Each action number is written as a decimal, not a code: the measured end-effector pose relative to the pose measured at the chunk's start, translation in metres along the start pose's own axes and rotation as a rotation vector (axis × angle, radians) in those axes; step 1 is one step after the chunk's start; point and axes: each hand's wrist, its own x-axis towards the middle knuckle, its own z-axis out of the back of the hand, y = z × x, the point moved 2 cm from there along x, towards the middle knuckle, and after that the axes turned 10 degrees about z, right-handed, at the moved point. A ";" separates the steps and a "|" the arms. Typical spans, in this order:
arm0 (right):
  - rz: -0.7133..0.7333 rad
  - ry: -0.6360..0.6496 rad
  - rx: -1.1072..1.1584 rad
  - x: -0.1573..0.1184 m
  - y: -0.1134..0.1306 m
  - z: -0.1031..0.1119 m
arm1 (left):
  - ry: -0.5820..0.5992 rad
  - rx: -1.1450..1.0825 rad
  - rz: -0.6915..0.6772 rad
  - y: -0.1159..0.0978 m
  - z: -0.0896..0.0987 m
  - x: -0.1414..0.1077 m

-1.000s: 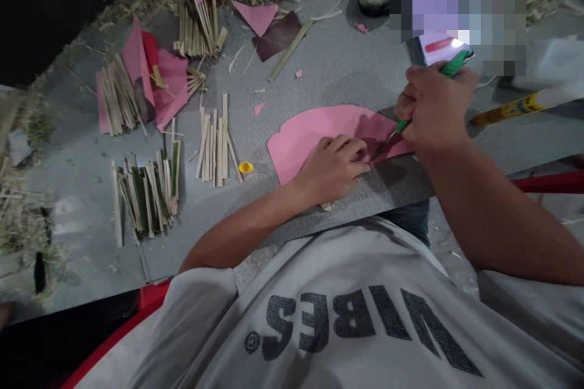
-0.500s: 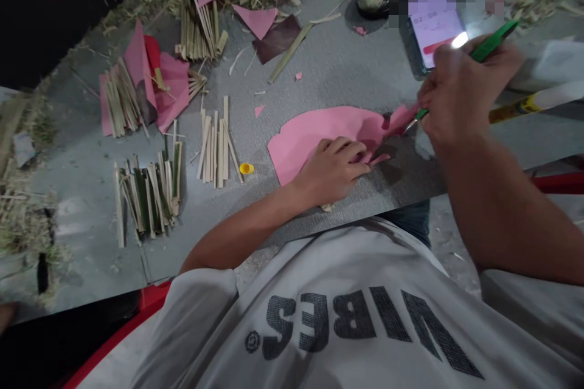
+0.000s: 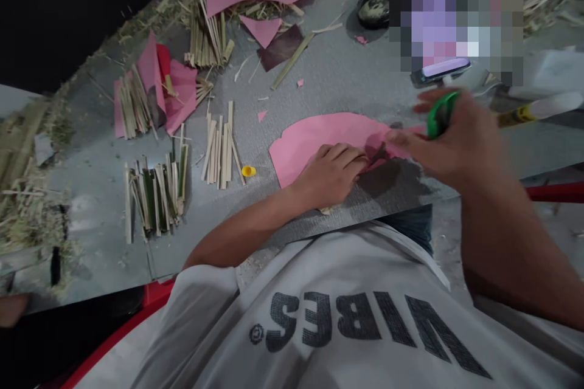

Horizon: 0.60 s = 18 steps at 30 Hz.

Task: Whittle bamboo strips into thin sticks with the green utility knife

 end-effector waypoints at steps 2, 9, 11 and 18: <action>-0.050 0.076 -0.042 -0.003 -0.005 -0.003 | -0.005 0.009 0.009 -0.001 0.000 0.000; -0.222 0.028 -0.218 -0.001 -0.016 -0.005 | 0.027 0.005 0.051 0.001 -0.001 0.000; -0.197 -0.096 -0.194 -0.004 -0.016 0.001 | 0.038 -0.001 0.050 0.002 -0.001 -0.001; -0.050 -0.300 0.007 -0.011 -0.021 0.001 | 0.097 -0.036 0.084 0.005 0.003 0.001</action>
